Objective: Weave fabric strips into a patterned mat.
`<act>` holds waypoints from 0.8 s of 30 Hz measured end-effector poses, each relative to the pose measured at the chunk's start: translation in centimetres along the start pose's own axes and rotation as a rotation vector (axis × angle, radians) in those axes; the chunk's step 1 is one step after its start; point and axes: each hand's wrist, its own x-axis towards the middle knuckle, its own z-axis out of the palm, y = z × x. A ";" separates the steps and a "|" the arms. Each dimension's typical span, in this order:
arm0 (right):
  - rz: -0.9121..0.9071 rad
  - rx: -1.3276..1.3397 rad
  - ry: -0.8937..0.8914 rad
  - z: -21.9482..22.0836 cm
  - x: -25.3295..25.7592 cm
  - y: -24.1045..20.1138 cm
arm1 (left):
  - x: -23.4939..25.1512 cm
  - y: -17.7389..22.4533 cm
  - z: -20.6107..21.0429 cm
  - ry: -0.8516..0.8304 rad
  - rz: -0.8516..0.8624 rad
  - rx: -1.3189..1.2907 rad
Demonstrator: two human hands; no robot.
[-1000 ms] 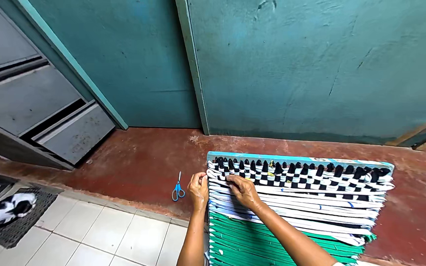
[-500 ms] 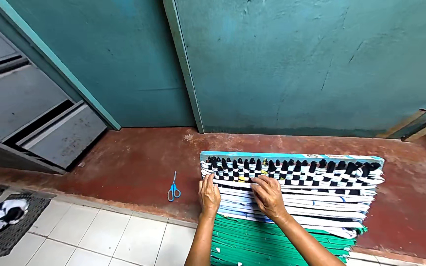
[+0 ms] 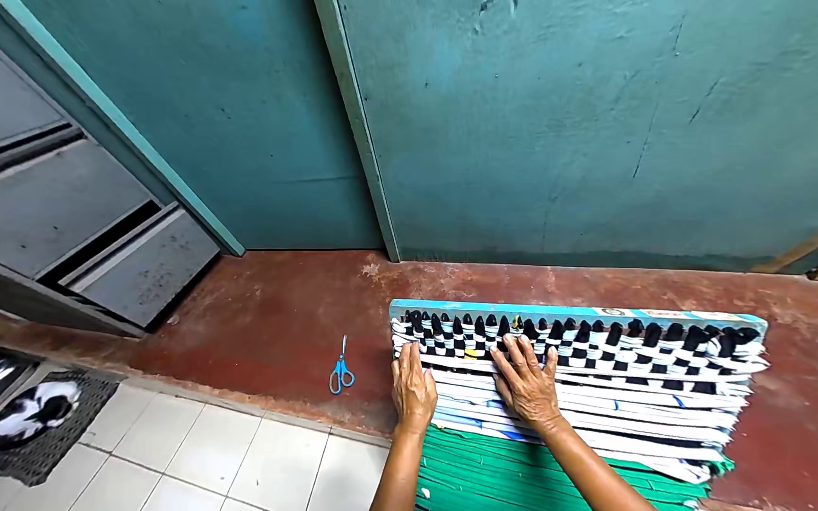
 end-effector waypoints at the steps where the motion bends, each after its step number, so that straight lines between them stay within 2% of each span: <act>1: -0.004 -0.004 -0.001 0.1 0.0 0.1 | 0.1 0.2 -0.2 -0.029 -0.016 0.009; 5: -0.010 -0.005 0.004 0.6 -0.1 0.3 | 0.6 0.9 -1.2 -0.181 -0.093 0.037; 8: -0.015 -0.002 0.007 0.7 -0.1 0.3 | 0.6 0.6 -1.5 -0.199 -0.085 -0.020; 10: -0.018 0.022 0.003 0.2 0.0 0.3 | 0.0 -0.4 -1.3 -0.090 -0.023 -0.156; 12: -0.023 0.099 0.009 -0.7 0.1 0.3 | -0.7 -1.4 -0.9 0.090 0.023 -0.291; 14: -0.011 0.222 0.041 -2.5 0.1 0.7 | -1.2 -1.9 -0.8 0.267 -0.010 -0.356; 15: 0.011 0.267 0.073 -3.6 -0.1 1.1 | -1.5 -2.0 -1.1 0.303 -0.079 -0.379; 17: 0.109 0.264 0.128 -6.1 -0.7 2.6 | -1.9 -2.3 -2.0 0.261 -0.291 -0.458; 19: 0.264 0.188 0.181 -8.8 -1.5 5.2 | -2.1 -3.5 -2.5 0.150 -0.457 -0.577; 24: 0.827 0.053 0.188 -14.6 -3.3 12.9 | -2.4 -7.1 -0.8 -0.144 -0.613 -0.902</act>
